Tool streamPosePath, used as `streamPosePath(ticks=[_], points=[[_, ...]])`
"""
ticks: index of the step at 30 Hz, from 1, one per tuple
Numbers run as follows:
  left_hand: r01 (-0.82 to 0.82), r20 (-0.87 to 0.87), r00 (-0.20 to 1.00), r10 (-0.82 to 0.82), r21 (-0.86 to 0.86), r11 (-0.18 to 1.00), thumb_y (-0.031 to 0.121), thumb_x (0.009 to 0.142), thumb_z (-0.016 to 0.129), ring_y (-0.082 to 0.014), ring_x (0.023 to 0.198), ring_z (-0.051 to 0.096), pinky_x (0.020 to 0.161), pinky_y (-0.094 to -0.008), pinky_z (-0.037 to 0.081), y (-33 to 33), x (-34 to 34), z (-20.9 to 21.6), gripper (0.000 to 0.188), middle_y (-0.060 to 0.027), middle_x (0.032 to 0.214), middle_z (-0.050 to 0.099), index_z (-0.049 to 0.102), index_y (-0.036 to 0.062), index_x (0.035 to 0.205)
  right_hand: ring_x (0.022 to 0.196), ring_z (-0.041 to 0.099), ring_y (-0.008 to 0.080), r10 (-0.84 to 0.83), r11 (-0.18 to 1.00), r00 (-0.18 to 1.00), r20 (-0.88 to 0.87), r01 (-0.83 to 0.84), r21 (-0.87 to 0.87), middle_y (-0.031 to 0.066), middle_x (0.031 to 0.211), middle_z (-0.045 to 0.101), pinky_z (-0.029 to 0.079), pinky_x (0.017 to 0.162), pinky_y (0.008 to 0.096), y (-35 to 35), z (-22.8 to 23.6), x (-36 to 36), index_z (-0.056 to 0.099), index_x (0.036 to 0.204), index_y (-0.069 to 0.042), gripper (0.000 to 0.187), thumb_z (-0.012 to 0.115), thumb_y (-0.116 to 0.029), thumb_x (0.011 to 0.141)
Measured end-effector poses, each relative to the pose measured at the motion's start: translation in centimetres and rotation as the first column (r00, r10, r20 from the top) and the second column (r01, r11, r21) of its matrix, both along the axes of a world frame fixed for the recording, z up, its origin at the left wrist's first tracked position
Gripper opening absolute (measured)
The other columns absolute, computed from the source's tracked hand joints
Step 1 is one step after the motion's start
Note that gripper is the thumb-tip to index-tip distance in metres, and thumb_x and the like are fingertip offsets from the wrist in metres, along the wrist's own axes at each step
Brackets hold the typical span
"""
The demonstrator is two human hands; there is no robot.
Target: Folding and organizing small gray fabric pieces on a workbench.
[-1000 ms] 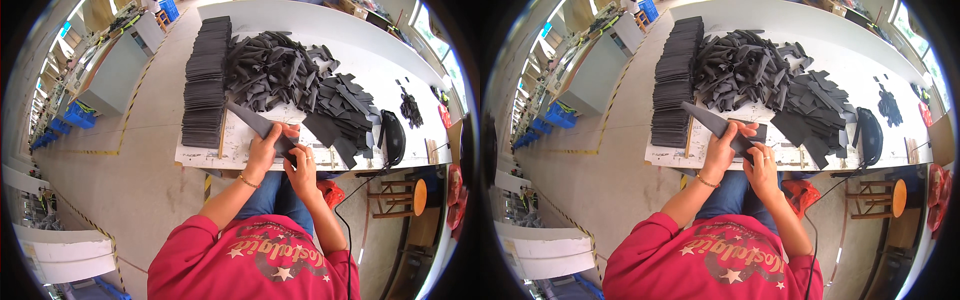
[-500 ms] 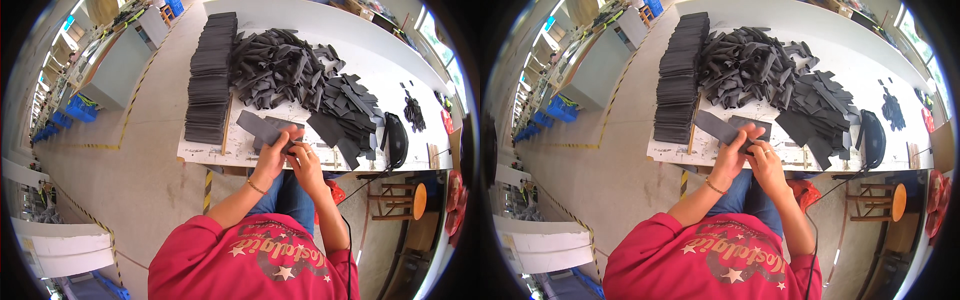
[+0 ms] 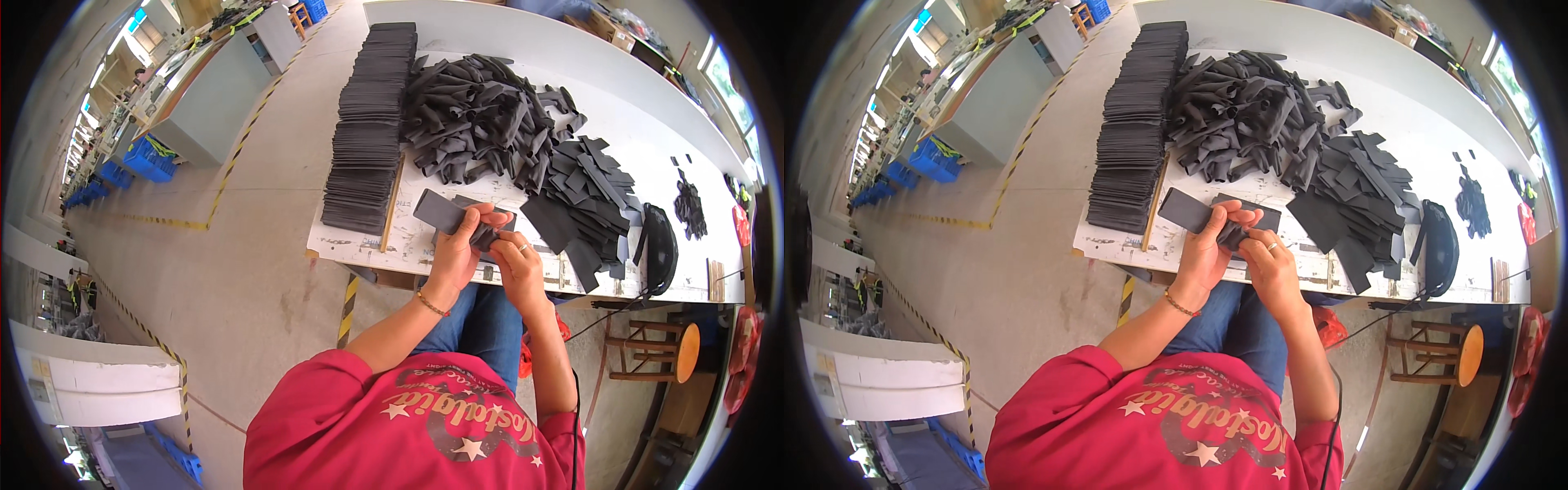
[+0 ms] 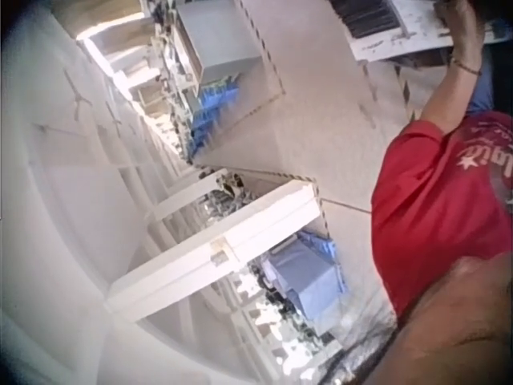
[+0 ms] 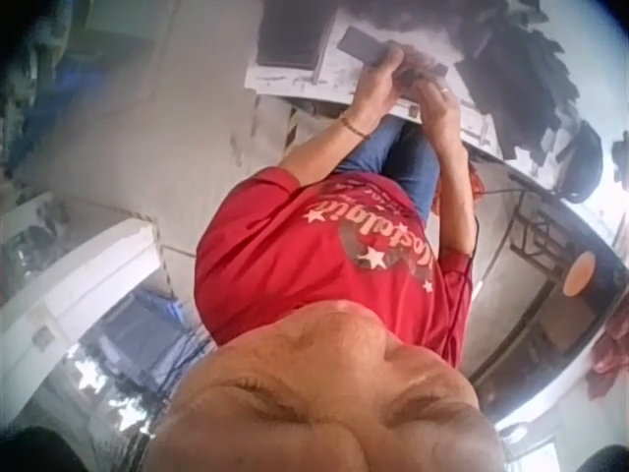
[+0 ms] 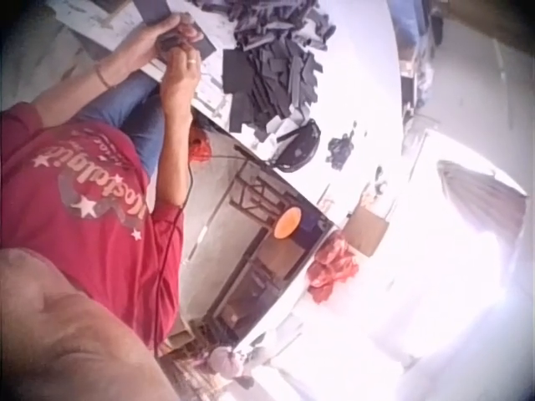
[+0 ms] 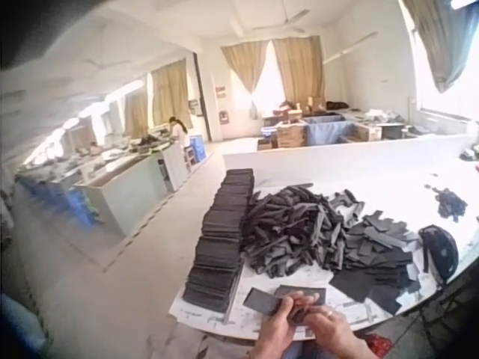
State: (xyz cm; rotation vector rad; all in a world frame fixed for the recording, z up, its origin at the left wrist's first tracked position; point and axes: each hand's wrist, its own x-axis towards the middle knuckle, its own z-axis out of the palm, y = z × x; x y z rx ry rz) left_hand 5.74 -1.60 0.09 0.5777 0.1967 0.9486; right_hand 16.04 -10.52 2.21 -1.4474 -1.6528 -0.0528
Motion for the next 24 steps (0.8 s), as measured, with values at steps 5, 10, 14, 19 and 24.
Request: streamPosePath(ticks=[5, 10, 14, 19, 24], points=[[0.006, -0.001, 1.0, -0.006, -0.013, 1.0, 0.028, 0.1, 0.051, -0.031, 0.107, 0.065, 0.098, -0.0422, 0.049, 0.6, -0.4, 0.5, 0.034, -0.0158, 0.103, 0.069, 0.059, -0.002, 0.114, 0.082, 0.062, 0.0334, -0.024, 0.999, 0.998, -0.058, 0.023, -0.025, 0.0143, 0.098, 0.064, 0.051, 0.07, 0.0379, 0.1, 0.2, -0.3, 0.063, 0.092, 0.0, 0.016, 0.069, 0.004, 0.078], [-0.032, -0.015, 0.999, 0.032, 0.001, 0.999, 0.029, 0.101, 0.05, -0.0313, 0.111, 0.063, 0.103, -0.0427, 0.045, 1.0, -0.9, 0.9, 0.035, -0.016, 0.106, 0.069, 0.058, -0.0014, 0.117, 0.082, 0.063, 0.0333, -0.026, 1.0, 0.999, -0.033, 0.025, -0.015, 0.0148, 0.099, 0.064, 0.052, 0.071, 0.0376, 0.1, 0.1, -0.3, 0.064, 0.091, 0.0, 0.015, 0.069, 0.003, 0.078], [-0.02, -0.012, 1.0, 0.02, 0.022, 1.0, 0.03, 0.102, 0.048, -0.0319, 0.114, 0.061, 0.105, -0.0426, 0.044, 0.8, -0.7, 0.7, 0.036, -0.0159, 0.106, 0.068, 0.057, -0.0008, 0.119, 0.084, 0.061, 0.034, -0.012, 1.0, 1.0, -0.019, 0.012, 0.006, 0.0152, 0.1, 0.062, 0.052, 0.071, 0.0395, 0.6, 0.2, -0.5, 0.062, 0.092, 0.0, 0.017, 0.068, 0.005, 0.077], [-0.05, -0.023, 0.998, 0.051, 0.019, 0.999, 0.032, 0.102, 0.048, -0.0312, 0.116, 0.06, 0.106, -0.0422, 0.042, 1.3, -1.0, 0.7, 0.04, -0.0171, 0.11, 0.067, 0.056, -0.002, 0.12, 0.084, 0.061, 0.0286, -0.06, 0.993, 0.97, -0.234, 0.033, -0.116, 0.0138, 0.101, 0.063, 0.051, 0.073, 0.0346, 0.6, 0.7, -1.3, 0.062, 0.092, 0.001, 0.017, 0.073, -0.004, 0.079], [-0.052, 0.008, 0.999, 0.051, 0.038, 0.998, 0.035, 0.101, 0.048, -0.0274, 0.114, 0.06, 0.108, -0.0393, 0.04, 1.8, -0.2, 0.7, 0.045, -0.0203, 0.121, 0.063, 0.054, -0.0031, 0.125, 0.087, 0.059, 0.013, -0.167, 0.986, 0.627, -0.76, 0.109, -0.127, 0.0084, 0.102, 0.062, 0.049, 0.077, 0.0273, 2.2, -1.6, -2.2, 0.062, 0.092, 0.003, 0.018, 0.073, -0.009, 0.084]])
